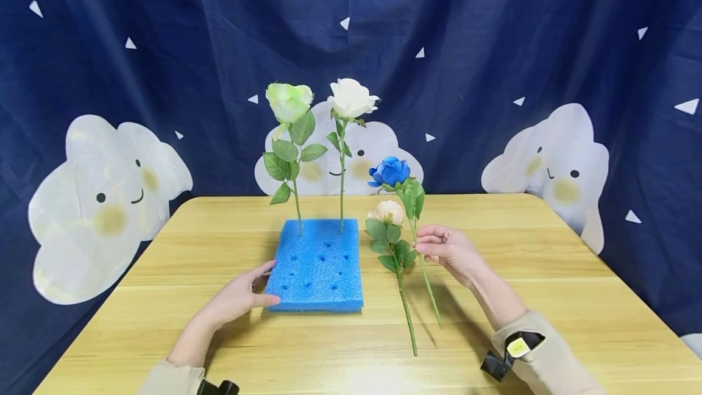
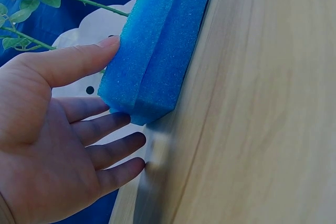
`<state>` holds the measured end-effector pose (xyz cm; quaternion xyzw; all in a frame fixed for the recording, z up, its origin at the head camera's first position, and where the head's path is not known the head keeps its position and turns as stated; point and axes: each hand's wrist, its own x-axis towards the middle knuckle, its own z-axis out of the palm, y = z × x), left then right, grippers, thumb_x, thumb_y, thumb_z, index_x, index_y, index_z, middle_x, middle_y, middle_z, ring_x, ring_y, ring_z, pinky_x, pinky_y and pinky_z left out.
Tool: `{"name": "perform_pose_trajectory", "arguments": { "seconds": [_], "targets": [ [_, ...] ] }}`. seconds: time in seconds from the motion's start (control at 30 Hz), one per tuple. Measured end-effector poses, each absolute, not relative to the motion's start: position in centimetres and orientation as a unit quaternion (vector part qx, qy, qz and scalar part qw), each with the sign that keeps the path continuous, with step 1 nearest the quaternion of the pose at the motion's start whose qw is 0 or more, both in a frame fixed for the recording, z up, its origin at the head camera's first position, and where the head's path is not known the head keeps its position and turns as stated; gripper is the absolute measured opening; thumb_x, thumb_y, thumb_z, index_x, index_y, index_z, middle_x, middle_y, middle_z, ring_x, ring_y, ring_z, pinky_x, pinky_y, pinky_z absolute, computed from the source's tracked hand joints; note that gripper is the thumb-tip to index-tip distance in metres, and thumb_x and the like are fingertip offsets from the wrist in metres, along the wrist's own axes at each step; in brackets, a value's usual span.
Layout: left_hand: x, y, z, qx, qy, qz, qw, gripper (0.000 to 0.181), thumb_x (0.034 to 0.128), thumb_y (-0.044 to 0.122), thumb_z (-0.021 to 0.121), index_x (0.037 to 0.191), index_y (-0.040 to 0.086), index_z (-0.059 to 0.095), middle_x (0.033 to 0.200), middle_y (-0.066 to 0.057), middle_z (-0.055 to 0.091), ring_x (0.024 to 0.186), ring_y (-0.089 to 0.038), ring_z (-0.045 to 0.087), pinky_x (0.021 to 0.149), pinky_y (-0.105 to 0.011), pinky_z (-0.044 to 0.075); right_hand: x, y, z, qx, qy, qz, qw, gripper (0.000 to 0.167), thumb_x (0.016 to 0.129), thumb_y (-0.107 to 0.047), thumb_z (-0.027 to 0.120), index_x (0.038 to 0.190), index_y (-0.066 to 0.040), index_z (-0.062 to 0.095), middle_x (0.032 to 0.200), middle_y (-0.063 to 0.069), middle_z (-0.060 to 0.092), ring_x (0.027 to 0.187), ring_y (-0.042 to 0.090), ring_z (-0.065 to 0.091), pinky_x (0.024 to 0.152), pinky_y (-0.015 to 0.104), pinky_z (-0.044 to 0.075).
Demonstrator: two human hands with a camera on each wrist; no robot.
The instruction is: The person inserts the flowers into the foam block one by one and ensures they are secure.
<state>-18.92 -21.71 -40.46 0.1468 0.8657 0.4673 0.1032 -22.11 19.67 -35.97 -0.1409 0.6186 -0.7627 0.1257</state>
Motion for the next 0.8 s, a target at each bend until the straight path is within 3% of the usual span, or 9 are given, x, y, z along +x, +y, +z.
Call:
{"name": "perform_pose_trajectory", "arguments": {
  "seconds": [0.3, 0.53, 0.7, 0.8],
  "targets": [
    [-18.7, -21.7, -40.3, 0.154, 0.864, 0.468, 0.101, 0.082, 0.0799, 0.023, 0.072, 0.142, -0.005, 0.027, 0.141, -0.029, 0.034, 0.126, -0.046, 0.035, 0.099, -0.060, 0.029, -21.8, 17.7, -35.6, -0.129, 0.622, -0.763, 0.120, 0.025, 0.083, 0.009, 0.056, 0.089, -0.013, 0.066, 0.081, -0.003, 0.064, 0.073, 0.007, 0.060, 0.066, 0.021, 0.049],
    [-18.7, -21.7, -40.3, 0.154, 0.863, 0.470, 0.103, 0.082, 0.0800, 0.023, 0.072, 0.142, -0.005, 0.027, 0.141, -0.029, 0.033, 0.126, -0.045, 0.035, 0.100, -0.059, 0.029, -22.3, 16.7, -35.3, -0.142, 0.642, -0.746, 0.109, 0.022, 0.083, 0.007, 0.059, 0.083, -0.014, 0.064, 0.078, -0.004, 0.063, 0.071, 0.008, 0.058, 0.066, 0.023, 0.051],
    [-18.7, -21.7, -40.3, 0.155, 0.864, 0.468, 0.102, 0.083, 0.0799, 0.025, 0.072, 0.143, -0.005, 0.027, 0.142, -0.029, 0.032, 0.126, -0.046, 0.033, 0.100, -0.060, 0.028, -22.6, 15.7, -34.8, -0.167, 0.674, -0.715, 0.082, 0.016, 0.083, 0.006, 0.060, 0.083, -0.010, 0.061, 0.077, -0.004, 0.063, 0.070, 0.008, 0.059, 0.067, 0.026, 0.053],
    [-18.7, -21.7, -40.3, 0.153, 0.866, 0.465, 0.101, 0.084, 0.0794, 0.027, 0.072, 0.143, -0.004, 0.027, 0.142, -0.028, 0.032, 0.127, -0.046, 0.032, 0.100, -0.060, 0.027, -22.6, 15.0, -34.3, -0.178, 0.687, -0.701, 0.070, 0.008, 0.082, 0.005, 0.061, 0.087, -0.001, 0.060, 0.077, -0.003, 0.063, 0.068, 0.009, 0.059, 0.065, 0.026, 0.052]
  ]
}}
